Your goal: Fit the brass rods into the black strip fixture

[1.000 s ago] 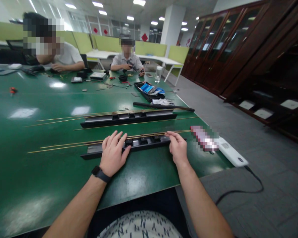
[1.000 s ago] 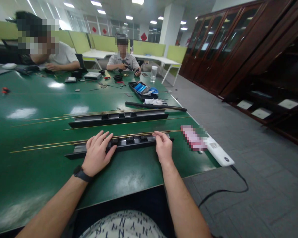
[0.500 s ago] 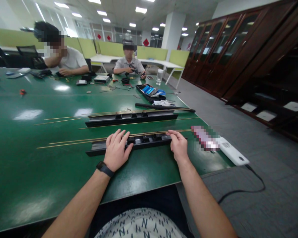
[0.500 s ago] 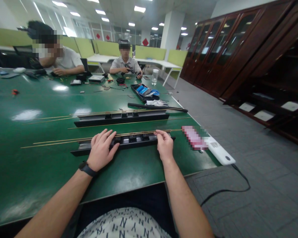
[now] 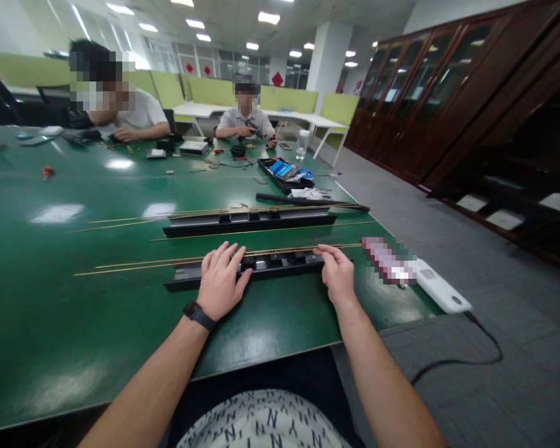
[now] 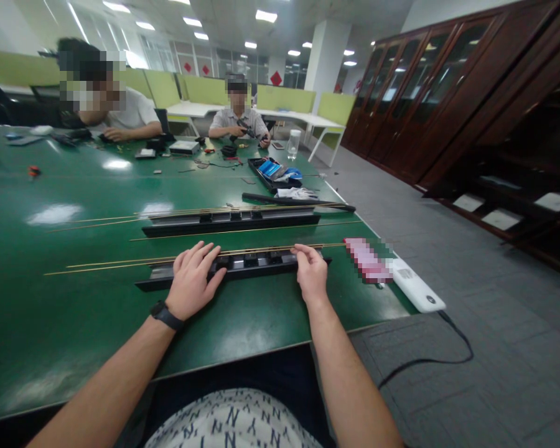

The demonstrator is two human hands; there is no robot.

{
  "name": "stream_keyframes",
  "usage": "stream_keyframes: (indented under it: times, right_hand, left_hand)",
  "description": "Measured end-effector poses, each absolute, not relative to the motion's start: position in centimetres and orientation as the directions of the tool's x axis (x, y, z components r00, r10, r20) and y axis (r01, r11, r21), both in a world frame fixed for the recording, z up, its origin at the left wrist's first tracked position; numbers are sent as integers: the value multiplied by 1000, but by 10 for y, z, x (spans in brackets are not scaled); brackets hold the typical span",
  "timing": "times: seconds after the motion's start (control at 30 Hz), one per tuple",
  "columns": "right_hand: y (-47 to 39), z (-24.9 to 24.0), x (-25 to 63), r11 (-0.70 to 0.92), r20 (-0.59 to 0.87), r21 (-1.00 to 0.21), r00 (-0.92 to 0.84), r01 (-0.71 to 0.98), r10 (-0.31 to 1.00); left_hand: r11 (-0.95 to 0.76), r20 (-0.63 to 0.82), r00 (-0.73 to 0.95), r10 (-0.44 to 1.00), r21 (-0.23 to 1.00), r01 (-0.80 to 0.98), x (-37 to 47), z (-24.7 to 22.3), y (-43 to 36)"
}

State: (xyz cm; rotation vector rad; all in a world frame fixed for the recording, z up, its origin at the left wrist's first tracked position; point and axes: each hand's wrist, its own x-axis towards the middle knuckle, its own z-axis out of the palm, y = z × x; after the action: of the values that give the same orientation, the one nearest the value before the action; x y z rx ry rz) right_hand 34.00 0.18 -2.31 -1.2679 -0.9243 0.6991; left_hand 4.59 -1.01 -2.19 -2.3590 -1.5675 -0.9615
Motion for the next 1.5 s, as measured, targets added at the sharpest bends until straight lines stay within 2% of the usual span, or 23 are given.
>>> stream_keyframes:
  times: [1.5]
  right_hand:
    - [1, -23, 340, 190, 189, -981, 460, 44, 868]
  left_hand:
    - [-441, 566, 256, 783, 215, 872, 46, -21, -10]
